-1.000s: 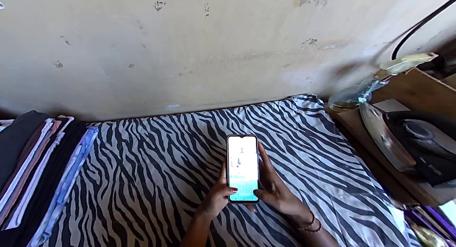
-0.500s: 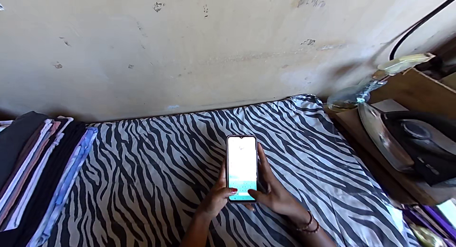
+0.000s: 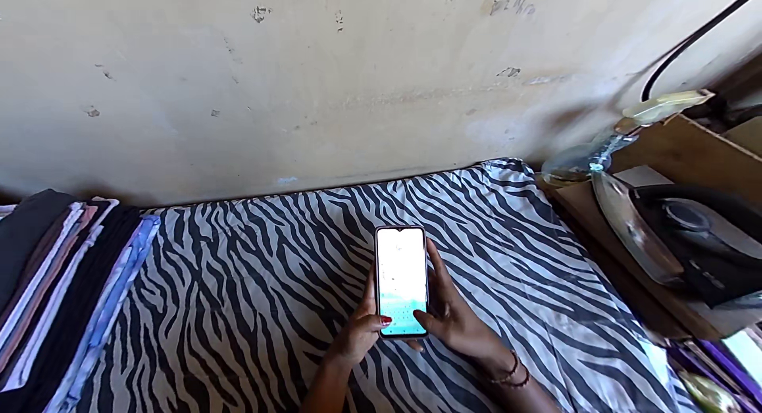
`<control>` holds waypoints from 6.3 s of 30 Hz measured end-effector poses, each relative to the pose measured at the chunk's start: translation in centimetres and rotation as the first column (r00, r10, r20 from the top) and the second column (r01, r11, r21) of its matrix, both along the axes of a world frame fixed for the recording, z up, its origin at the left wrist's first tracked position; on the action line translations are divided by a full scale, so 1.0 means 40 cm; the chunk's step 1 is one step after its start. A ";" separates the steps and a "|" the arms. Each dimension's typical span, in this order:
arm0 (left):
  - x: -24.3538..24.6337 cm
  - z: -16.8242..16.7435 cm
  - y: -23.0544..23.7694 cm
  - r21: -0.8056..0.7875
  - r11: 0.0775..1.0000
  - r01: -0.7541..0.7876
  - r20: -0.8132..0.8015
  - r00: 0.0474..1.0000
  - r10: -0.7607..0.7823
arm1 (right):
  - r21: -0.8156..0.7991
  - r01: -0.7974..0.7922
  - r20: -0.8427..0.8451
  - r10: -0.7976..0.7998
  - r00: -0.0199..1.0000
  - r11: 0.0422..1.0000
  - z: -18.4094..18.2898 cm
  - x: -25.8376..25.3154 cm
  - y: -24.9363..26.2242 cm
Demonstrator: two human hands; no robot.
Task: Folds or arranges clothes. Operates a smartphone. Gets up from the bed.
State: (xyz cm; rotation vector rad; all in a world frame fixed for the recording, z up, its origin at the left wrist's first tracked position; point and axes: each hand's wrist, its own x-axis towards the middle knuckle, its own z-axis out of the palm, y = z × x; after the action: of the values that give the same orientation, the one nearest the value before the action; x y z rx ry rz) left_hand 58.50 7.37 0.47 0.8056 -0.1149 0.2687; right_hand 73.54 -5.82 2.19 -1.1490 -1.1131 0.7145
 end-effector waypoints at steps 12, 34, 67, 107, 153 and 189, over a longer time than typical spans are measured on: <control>-0.001 -0.005 -0.002 0.006 1.000 -0.027 0.014 1.000 0.027 | 0.006 0.051 0.057 -0.051 0.997 0.999 -0.004 -0.019 0.012; 0.003 0.002 -0.003 -0.019 1.000 -0.003 -0.012 1.000 0.003 | 0.022 -0.034 -0.074 0.035 0.997 0.999 0.001 0.008 -0.005; -0.001 -0.005 -0.002 -0.029 1.000 -0.004 0.038 0.999 0.005 | 0.010 -0.043 0.047 0.043 0.998 0.999 -0.001 -0.003 -0.007; 0.002 0.052 -0.025 0.153 0.977 -0.149 -0.265 0.946 0.186 | 0.048 -0.027 -0.003 0.028 1.000 0.998 -0.003 -0.008 0.001; 0.001 0.024 -0.013 0.046 0.996 -0.070 -0.138 0.988 0.076 | -0.014 0.052 -0.060 -0.053 0.997 0.999 0.004 -0.018 0.008; 0.003 -0.011 -0.006 0.006 1.000 0.005 0.050 0.999 -0.005 | 0.098 0.091 -0.146 -0.076 0.986 0.991 -0.005 -0.003 0.002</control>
State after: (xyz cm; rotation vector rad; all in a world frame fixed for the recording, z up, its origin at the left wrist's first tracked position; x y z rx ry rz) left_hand 58.63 7.11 0.03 0.8047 -0.1653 0.2838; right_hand 73.44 -5.73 1.99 -1.0336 -0.9659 0.6547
